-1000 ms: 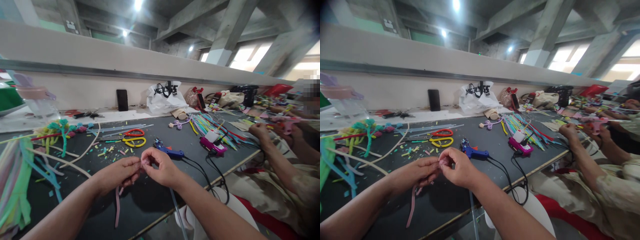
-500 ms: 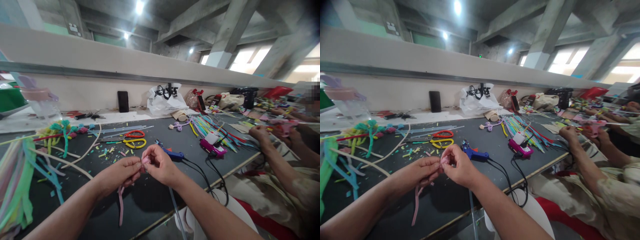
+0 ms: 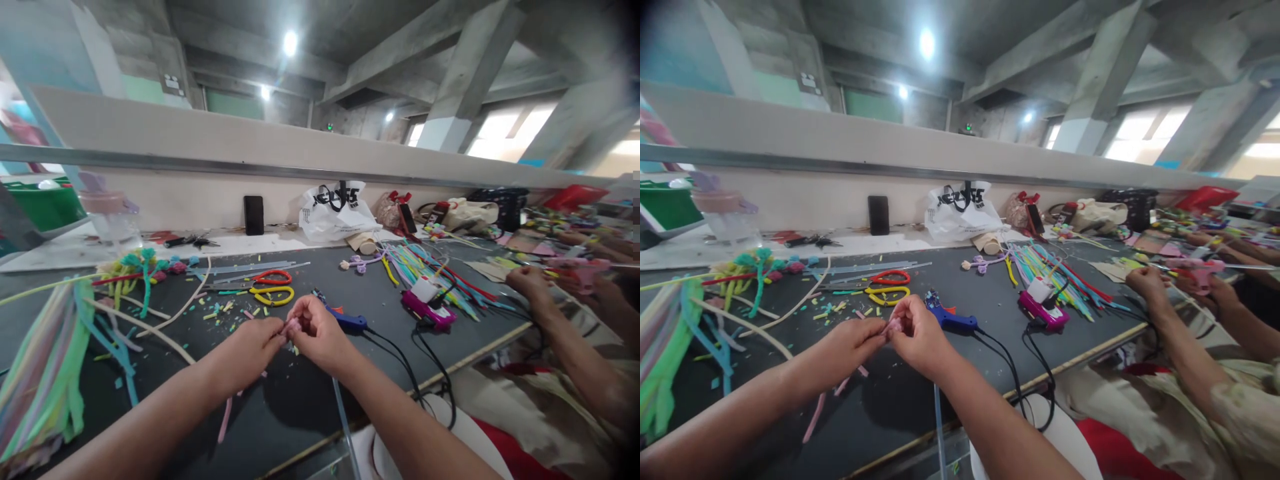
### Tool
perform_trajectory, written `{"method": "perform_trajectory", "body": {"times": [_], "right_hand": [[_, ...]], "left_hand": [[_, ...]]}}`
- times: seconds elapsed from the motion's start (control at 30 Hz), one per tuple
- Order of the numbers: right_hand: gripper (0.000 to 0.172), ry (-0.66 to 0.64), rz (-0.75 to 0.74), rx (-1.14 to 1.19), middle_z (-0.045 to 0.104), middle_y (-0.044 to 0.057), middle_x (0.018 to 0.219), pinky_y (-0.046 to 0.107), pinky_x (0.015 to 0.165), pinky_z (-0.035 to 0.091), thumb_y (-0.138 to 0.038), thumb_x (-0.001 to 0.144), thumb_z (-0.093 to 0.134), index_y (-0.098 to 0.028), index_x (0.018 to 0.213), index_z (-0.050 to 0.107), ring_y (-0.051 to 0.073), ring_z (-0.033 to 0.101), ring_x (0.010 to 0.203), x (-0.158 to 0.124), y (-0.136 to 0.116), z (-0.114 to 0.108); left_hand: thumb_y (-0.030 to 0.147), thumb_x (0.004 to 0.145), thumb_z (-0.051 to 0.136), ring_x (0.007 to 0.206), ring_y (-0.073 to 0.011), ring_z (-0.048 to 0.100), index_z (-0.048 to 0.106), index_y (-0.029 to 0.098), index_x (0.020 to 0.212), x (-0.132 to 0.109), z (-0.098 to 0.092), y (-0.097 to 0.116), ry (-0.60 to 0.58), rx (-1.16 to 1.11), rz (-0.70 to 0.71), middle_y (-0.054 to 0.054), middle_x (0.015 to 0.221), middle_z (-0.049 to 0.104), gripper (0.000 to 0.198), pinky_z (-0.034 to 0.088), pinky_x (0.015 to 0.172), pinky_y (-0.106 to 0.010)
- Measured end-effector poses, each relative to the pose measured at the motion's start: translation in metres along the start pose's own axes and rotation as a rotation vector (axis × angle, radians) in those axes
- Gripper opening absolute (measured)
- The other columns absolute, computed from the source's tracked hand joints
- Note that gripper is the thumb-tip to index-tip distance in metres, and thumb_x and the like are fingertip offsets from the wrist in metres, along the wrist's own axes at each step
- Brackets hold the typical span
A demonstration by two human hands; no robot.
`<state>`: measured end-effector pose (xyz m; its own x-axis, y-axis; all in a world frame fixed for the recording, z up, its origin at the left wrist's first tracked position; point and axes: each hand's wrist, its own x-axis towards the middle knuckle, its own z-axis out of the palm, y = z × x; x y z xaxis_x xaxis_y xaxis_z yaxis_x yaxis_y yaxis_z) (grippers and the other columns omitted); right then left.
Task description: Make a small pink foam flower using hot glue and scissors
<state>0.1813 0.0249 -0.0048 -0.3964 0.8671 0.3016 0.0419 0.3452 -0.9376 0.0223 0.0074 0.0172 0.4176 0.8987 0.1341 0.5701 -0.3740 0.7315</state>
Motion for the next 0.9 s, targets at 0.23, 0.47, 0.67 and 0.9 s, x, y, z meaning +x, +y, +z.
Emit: {"method": "perform_trajectory", "body": {"times": [0.23,0.47,0.67,0.9], "right_hand": [[0.021,0.029,0.023,-0.016,0.049,-0.003,0.073,0.022,0.059,0.041,-0.013,0.072,0.057,-0.02,0.084,0.041,0.009,0.051,0.064,0.002,0.004,0.008],[0.038,-0.011,0.031,-0.153,0.052,-0.003,0.076,0.024,0.063,0.044,-0.018,0.074,0.06,-0.021,0.107,0.041,0.01,0.052,0.065,-0.002,-0.016,-0.004],[0.033,-0.026,-0.013,-0.835,0.056,0.008,0.107,0.031,0.076,0.045,-0.015,0.081,0.046,-0.019,0.113,0.04,0.015,0.057,0.087,0.061,-0.018,-0.034],[0.041,-0.388,0.12,-1.075,0.061,0.014,0.106,0.04,0.077,0.046,-0.011,0.057,0.064,-0.016,0.097,0.057,0.032,0.056,0.099,0.146,0.023,-0.009]], "left_hand": [[0.028,0.088,0.036,0.065,-0.0184,0.055,0.054,0.021,0.07,-0.01,0.008,-0.011,0.038,0.086,-0.017,-0.003,0.068,0.06,0.026,0.032,0.062,-0.027],[0.035,0.084,0.045,0.059,-0.0145,0.05,0.055,0.019,0.066,-0.007,0.005,-0.026,0.13,-0.171,-0.015,0.0,0.062,0.056,0.026,0.033,0.057,-0.024],[0.054,0.072,0.056,0.036,-0.0045,0.025,0.054,0.018,0.073,-0.001,-0.009,-0.047,0.344,-0.858,-0.344,0.01,0.045,0.034,0.037,0.016,0.037,-0.016],[0.048,0.059,0.072,0.033,-0.0007,0.024,0.054,0.016,0.074,0.001,-0.016,-0.049,0.454,-1.157,-0.323,0.011,0.042,0.035,0.04,0.014,0.035,-0.013]]}}
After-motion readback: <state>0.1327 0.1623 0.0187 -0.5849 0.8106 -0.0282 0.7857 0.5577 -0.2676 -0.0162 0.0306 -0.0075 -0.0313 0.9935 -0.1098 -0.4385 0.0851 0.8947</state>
